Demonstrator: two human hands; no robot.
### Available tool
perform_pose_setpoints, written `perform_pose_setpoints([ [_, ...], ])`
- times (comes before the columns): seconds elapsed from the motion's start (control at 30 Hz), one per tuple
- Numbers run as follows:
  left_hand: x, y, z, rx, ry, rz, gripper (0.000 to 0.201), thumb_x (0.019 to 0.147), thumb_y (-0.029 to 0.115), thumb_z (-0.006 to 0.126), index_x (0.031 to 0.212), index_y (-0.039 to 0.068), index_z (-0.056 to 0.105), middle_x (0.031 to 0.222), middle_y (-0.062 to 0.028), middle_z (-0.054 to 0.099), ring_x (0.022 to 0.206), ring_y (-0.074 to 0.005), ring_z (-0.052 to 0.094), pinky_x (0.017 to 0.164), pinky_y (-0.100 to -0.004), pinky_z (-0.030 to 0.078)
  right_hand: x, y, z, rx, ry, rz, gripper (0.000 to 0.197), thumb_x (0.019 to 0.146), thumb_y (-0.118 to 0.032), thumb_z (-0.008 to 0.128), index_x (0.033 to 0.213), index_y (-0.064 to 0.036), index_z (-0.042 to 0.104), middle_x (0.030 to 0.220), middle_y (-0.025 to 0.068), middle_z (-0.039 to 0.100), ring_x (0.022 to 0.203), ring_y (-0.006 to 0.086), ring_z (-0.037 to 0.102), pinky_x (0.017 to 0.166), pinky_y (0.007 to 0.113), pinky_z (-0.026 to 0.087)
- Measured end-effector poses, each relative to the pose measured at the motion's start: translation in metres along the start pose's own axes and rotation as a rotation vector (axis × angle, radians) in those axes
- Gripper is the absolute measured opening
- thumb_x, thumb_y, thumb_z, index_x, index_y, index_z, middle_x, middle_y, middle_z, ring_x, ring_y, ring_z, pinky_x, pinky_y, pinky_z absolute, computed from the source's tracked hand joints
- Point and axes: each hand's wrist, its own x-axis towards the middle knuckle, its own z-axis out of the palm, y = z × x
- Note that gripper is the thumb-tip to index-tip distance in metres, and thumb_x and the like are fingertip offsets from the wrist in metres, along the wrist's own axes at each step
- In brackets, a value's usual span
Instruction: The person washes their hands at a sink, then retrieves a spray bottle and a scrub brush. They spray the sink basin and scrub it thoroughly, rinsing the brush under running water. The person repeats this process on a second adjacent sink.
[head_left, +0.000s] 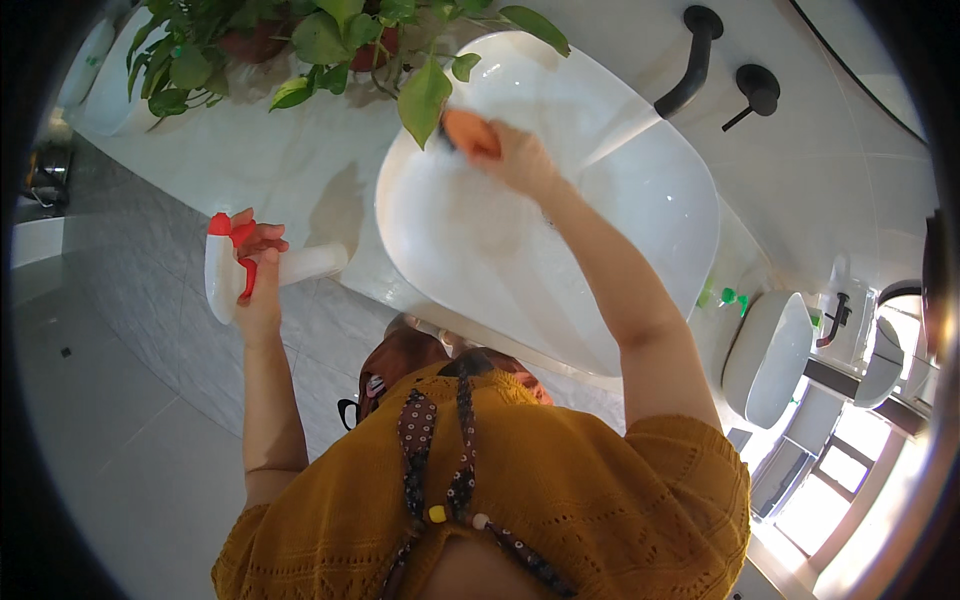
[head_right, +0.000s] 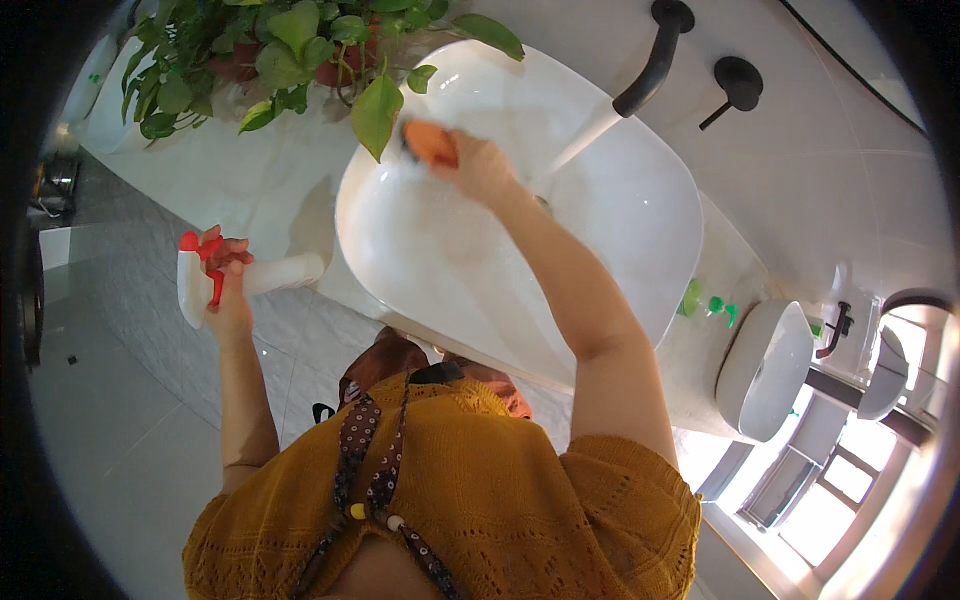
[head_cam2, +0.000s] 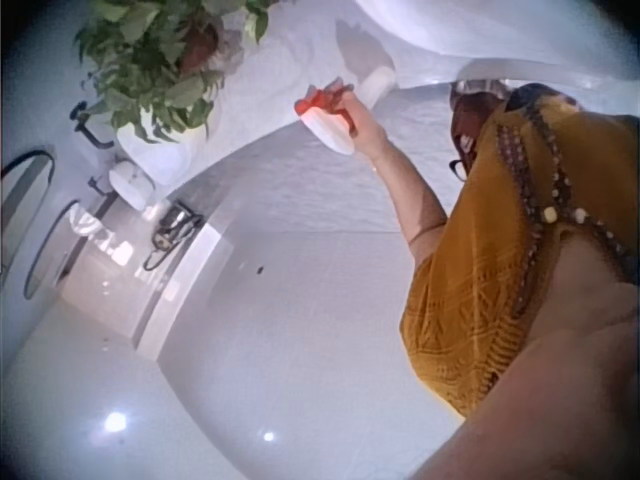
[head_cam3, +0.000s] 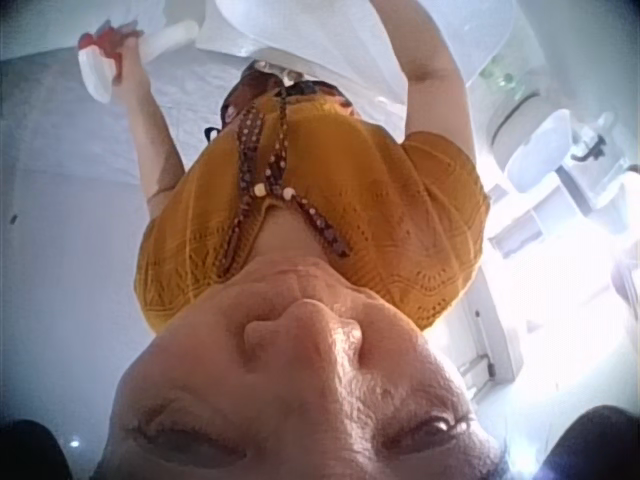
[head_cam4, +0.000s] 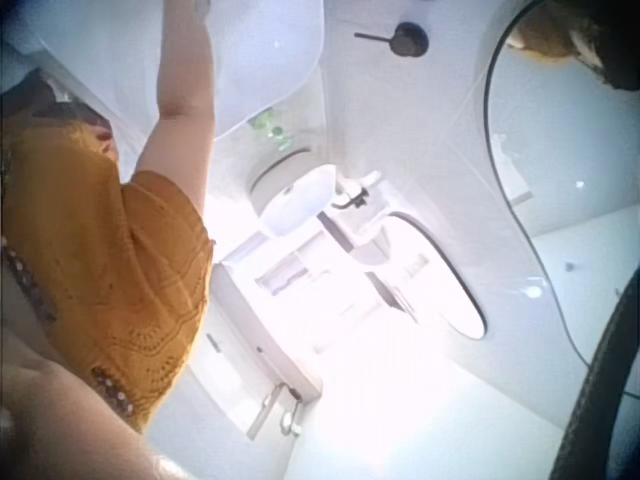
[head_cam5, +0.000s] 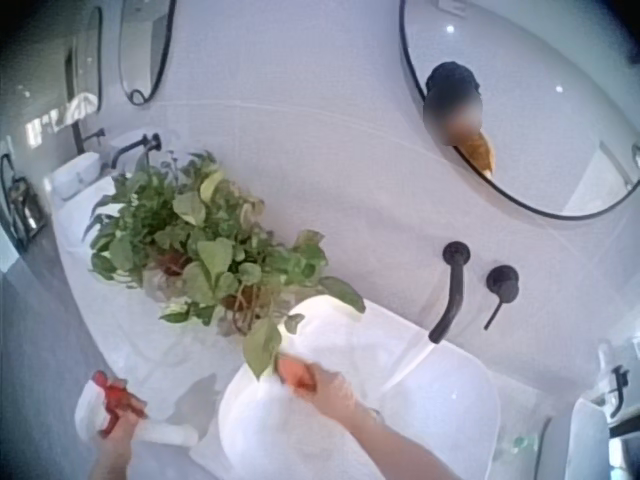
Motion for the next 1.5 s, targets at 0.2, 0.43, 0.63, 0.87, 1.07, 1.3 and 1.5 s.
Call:
perform_pose_setpoints([
  [0.2, 0.003, -0.004, -0.004, -0.032, -0.014, -0.005, 0.039, 0.075, 0.005, 0.057, 0.112, -0.001, 0.045, 0.086, -0.0104, 0.058, 0.072, -0.0154, 0.053, 0.07, -0.0283, 0.045, 0.052, 0.045, -0.013, 0.28, 0.442, 0.388, 0.035, 0.074, -0.023, 0.062, 0.098, -0.0013, 0.049, 0.091, 0.0179, 0.059, 0.081, 0.0308, 0.057, 0.071, 0.038, 0.045],
  [0.43, -0.001, 0.004, -0.002, 0.029, -0.011, -0.014, 0.039, 0.075, 0.004, 0.057, 0.112, -0.001, 0.045, 0.087, -0.0098, 0.058, 0.073, -0.015, 0.053, 0.07, -0.0279, 0.045, 0.062, -0.004, 0.016, 0.235, 0.727, 0.292, 0.038, 0.073, -0.026, 0.064, 0.095, -0.0005, 0.047, 0.078, 0.017, 0.059, 0.069, 0.0287, 0.058, 0.065, 0.036, 0.045],
  [0.63, -0.002, -0.001, -0.003, -0.019, -0.019, 0.024, 0.039, 0.076, 0.004, 0.055, 0.113, 0.0, 0.044, 0.088, -0.0089, 0.058, 0.074, -0.0143, 0.052, 0.071, -0.0277, 0.045, 0.038, 0.008, -0.018, 0.072, 0.27, 0.089, 0.04, 0.073, -0.025, 0.064, 0.101, -0.0028, 0.047, 0.087, 0.0211, 0.059, 0.081, 0.0371, 0.056, 0.069, 0.041, 0.045],
  [0.87, 0.003, -0.004, -0.003, -0.023, -0.063, 0.043, 0.04, 0.078, 0.007, 0.056, 0.114, -0.002, 0.043, 0.089, -0.0096, 0.057, 0.075, -0.015, 0.051, 0.069, -0.0285, 0.043, 0.053, 0.019, -0.002, 0.231, 0.586, 0.094, 0.039, 0.072, -0.028, 0.064, 0.101, -0.0067, 0.049, 0.088, 0.0196, 0.06, 0.082, 0.038, 0.056, 0.069, 0.04, 0.045],
  [1.07, 0.001, -0.005, -0.006, -0.012, 0.012, -0.026, 0.04, 0.077, 0.004, 0.056, 0.114, -0.001, 0.043, 0.088, -0.0086, 0.057, 0.076, -0.0145, 0.052, 0.07, -0.0281, 0.044, 0.043, 0.022, -0.044, 0.305, 0.191, 0.408, 0.041, 0.071, -0.032, 0.063, 0.098, -0.0035, 0.053, 0.084, 0.0161, 0.062, 0.076, 0.0311, 0.059, 0.067, 0.038, 0.047],
  [1.3, 0.009, -0.002, 0.002, -0.022, 0.005, 0.017, 0.04, 0.075, -0.001, 0.055, 0.114, -0.002, 0.044, 0.09, -0.0099, 0.057, 0.076, -0.0146, 0.054, 0.068, -0.0275, 0.047, -0.017, -0.017, 0.017, 0.014, -0.084, -0.104, 0.052, 0.07, -0.033, 0.063, 0.111, -0.0049, 0.049, 0.084, 0.0209, 0.06, 0.077, 0.0349, 0.059, 0.07, 0.041, 0.047],
  [1.5, 0.011, 0.002, 0.009, -0.023, 0.006, 0.052, 0.042, 0.077, 0.006, 0.057, 0.116, -0.001, 0.042, 0.087, -0.0083, 0.057, 0.076, -0.0144, 0.051, 0.072, -0.0274, 0.043, -0.108, -0.032, -0.025, -0.013, -0.657, -0.122, 0.041, 0.071, -0.031, 0.064, 0.098, -0.0049, 0.048, 0.084, 0.0178, 0.057, 0.08, 0.0346, 0.055, 0.068, 0.041, 0.042],
])
